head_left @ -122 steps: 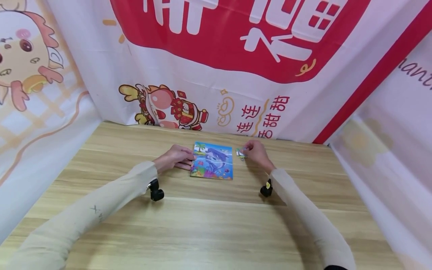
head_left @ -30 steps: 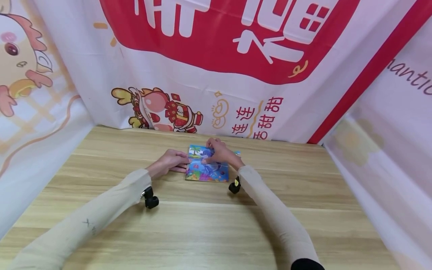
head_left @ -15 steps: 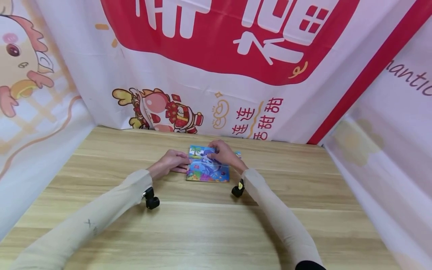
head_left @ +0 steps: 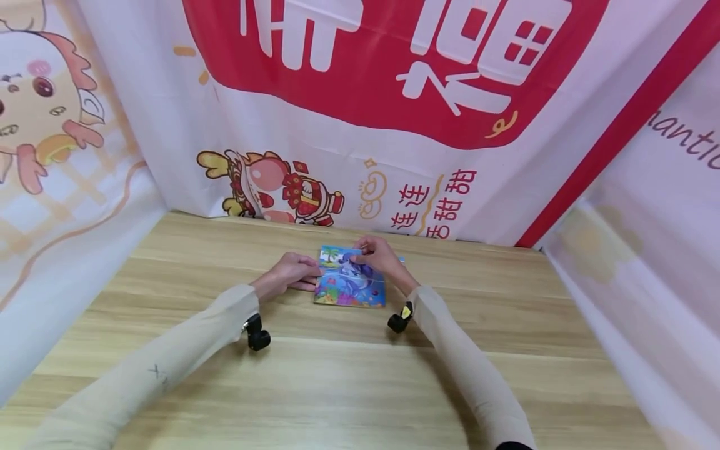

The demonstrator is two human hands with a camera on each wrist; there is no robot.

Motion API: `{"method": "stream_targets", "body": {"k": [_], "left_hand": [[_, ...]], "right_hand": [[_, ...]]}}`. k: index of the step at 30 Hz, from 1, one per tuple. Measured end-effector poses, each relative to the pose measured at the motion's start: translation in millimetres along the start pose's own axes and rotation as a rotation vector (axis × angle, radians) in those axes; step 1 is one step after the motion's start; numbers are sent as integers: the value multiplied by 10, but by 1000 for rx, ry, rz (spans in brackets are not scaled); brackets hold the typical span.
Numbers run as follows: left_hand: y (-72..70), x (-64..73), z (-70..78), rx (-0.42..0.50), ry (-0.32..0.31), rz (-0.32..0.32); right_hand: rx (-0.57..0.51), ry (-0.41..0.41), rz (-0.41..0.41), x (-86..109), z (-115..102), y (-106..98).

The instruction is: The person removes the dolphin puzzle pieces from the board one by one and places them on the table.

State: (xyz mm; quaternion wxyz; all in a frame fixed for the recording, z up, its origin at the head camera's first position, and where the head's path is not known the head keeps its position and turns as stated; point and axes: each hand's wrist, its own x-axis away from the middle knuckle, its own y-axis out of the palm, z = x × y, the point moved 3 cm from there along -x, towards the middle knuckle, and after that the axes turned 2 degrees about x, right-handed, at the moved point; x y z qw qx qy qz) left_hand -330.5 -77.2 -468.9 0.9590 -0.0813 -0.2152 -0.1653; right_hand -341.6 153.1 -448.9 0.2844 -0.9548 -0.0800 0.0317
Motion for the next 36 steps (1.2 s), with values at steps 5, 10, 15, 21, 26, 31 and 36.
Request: {"method": "stream_targets", "body": {"k": [5,10,15,21,26,31,36], "left_hand": [[-5,15,2,0,3,7],[-23,18,13,1,4,7],[-21,11,10,-16,6,7],[-6,-5,25,-18,0,11],[-1,-21,20,-7,-6,8],[7,-42,-14,2,-4,-2],[-6,-39,-25,2,-4,5]], "right_hand": [[49,-10,-17,12,21,7],[114,-56,-49,-19,25,15],[179,-101,-109,-45,8,24],[146,-124,-178,-40,-42,-18],[68,-27,-155,-36,-8,-84],[-74,72,-98,-29,2,-245],[-261,75,-69,0,49,-452]]}}
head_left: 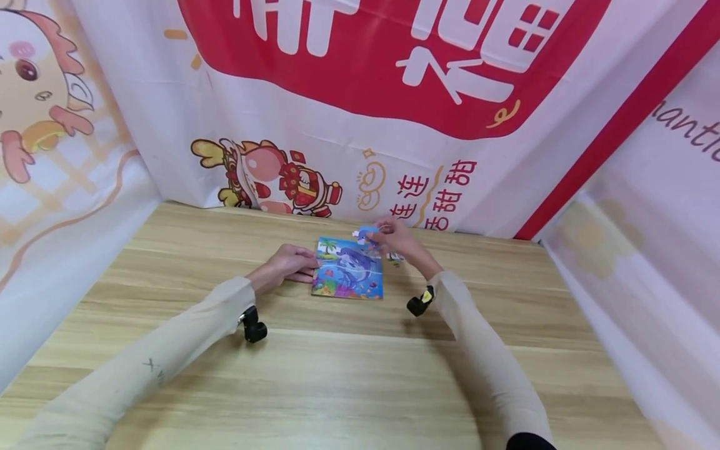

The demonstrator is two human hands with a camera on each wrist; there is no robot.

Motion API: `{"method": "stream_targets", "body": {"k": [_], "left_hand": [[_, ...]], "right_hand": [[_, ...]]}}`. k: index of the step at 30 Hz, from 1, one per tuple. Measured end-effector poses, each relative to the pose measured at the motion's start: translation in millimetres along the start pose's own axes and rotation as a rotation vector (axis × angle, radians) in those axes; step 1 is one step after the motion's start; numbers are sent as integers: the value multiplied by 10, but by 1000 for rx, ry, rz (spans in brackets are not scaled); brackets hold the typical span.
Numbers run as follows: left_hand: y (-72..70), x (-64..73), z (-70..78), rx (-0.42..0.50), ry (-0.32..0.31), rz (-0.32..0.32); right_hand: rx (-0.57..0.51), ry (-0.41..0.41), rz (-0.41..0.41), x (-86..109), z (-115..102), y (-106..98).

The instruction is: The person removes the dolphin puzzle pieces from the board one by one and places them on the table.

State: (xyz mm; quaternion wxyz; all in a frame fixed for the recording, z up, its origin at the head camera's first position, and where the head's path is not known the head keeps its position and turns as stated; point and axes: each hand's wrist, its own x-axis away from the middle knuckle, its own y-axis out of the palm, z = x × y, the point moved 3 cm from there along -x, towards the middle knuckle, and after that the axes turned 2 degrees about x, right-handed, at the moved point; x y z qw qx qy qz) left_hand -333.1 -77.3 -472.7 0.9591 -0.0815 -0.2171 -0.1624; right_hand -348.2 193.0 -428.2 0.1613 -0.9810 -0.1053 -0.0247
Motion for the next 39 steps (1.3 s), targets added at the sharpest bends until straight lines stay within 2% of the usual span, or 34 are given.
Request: {"method": "stream_targets", "body": {"k": [5,14,19,24,28,33,39], "left_hand": [[-15,-2,20,-9,-1,-1],[-39,-22,9,-5,9,-2],[-38,-14,-18,-12,-6,5],[-27,4,-17,-13,1,5],[-13,6,-1,-15,0,-3],[-12,2,3,-16,-8,7],[-7,11,0,-24,-10,2]], "right_hand": [[-40,26,15,86,78,-228],[-163,84,87,174,382,-635],[-111,122,128,264,545,-808],[-69,112,87,307,664,-971],[-68,148,51,330,713,-1094],[-34,136,-1,386,676,-1155],[93,165,23,394,706,-1159]]}}
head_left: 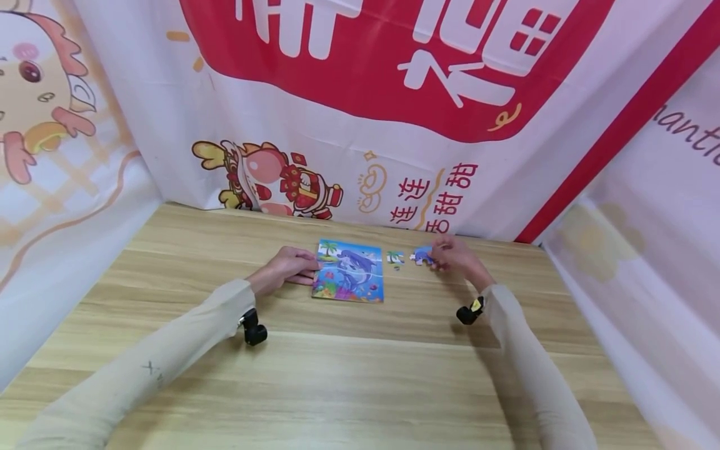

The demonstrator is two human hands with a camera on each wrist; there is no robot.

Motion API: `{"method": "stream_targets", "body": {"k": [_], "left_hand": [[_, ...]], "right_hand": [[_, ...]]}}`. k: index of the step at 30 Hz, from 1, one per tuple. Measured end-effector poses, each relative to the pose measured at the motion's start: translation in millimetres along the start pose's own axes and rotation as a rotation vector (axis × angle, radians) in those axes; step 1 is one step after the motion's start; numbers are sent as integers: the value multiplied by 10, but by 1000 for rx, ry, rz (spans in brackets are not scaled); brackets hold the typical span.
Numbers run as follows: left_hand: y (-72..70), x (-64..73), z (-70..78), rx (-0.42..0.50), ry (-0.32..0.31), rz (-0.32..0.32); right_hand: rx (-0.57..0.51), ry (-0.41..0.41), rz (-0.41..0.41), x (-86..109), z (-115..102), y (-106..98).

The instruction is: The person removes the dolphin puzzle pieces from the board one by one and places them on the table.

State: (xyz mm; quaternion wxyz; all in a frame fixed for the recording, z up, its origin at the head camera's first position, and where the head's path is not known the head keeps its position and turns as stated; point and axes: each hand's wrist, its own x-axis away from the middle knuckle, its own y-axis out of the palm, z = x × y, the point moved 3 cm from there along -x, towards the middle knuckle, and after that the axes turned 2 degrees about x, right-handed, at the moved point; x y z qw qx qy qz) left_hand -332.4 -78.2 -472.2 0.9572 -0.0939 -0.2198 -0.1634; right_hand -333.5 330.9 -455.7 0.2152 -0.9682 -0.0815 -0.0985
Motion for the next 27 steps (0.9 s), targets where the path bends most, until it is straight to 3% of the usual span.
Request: {"method": "stream_targets", "body": {"k": [8,16,27], "left_hand": [[18,-4,19,-1,0,4],[-6,6,-7,11,-1,4],[6,3,-9,14,-6,12]], "right_hand": [[180,55,103,-17,-1,108],[382,17,174,13,-33,177],[418,40,214,-21,-5,156]]}}
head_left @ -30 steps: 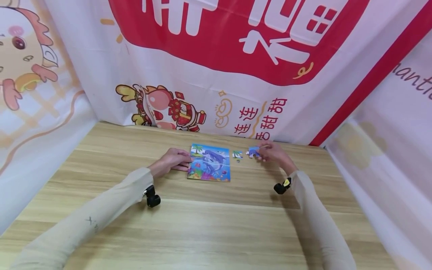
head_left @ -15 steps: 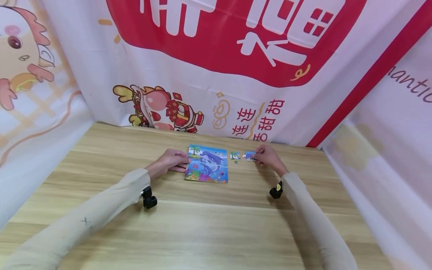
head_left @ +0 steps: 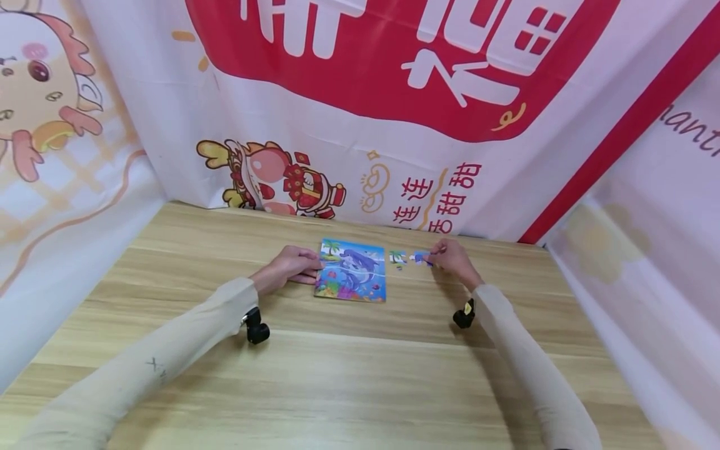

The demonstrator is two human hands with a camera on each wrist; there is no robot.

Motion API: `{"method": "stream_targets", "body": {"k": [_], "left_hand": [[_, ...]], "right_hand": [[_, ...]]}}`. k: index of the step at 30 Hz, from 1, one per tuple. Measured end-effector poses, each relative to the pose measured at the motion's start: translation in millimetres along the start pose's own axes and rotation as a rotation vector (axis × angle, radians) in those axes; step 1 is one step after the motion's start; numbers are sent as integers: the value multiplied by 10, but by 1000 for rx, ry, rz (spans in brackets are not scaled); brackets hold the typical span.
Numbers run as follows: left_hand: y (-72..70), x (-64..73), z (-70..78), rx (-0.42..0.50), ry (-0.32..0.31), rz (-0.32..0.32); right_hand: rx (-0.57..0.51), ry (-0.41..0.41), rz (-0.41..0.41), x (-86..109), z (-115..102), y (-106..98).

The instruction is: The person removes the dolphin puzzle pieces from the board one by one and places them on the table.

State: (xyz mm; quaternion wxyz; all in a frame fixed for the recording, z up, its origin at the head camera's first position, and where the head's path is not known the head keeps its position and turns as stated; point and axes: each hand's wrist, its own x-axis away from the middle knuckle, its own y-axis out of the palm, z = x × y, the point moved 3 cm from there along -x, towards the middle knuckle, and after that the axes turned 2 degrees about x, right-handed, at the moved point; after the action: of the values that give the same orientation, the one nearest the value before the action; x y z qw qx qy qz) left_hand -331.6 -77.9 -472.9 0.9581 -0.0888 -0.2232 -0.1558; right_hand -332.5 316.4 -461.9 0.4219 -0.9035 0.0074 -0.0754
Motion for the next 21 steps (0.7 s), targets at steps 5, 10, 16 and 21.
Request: {"method": "stream_targets", "body": {"k": [5,10,16,21], "left_hand": [[-4,-13,-15,11,10,-3],[-10,-4,-6,-4,5,-1],[-18,4,6,-21,2,4],[-7,2,16,-21,11,-1]], "right_hand": [[-21,16,-1,3,-4,-25],[-220,25,-52,3,-65,-22],[-379,4,-97,14,-226,22],[-327,-78,-118,53,-393,68]]}}
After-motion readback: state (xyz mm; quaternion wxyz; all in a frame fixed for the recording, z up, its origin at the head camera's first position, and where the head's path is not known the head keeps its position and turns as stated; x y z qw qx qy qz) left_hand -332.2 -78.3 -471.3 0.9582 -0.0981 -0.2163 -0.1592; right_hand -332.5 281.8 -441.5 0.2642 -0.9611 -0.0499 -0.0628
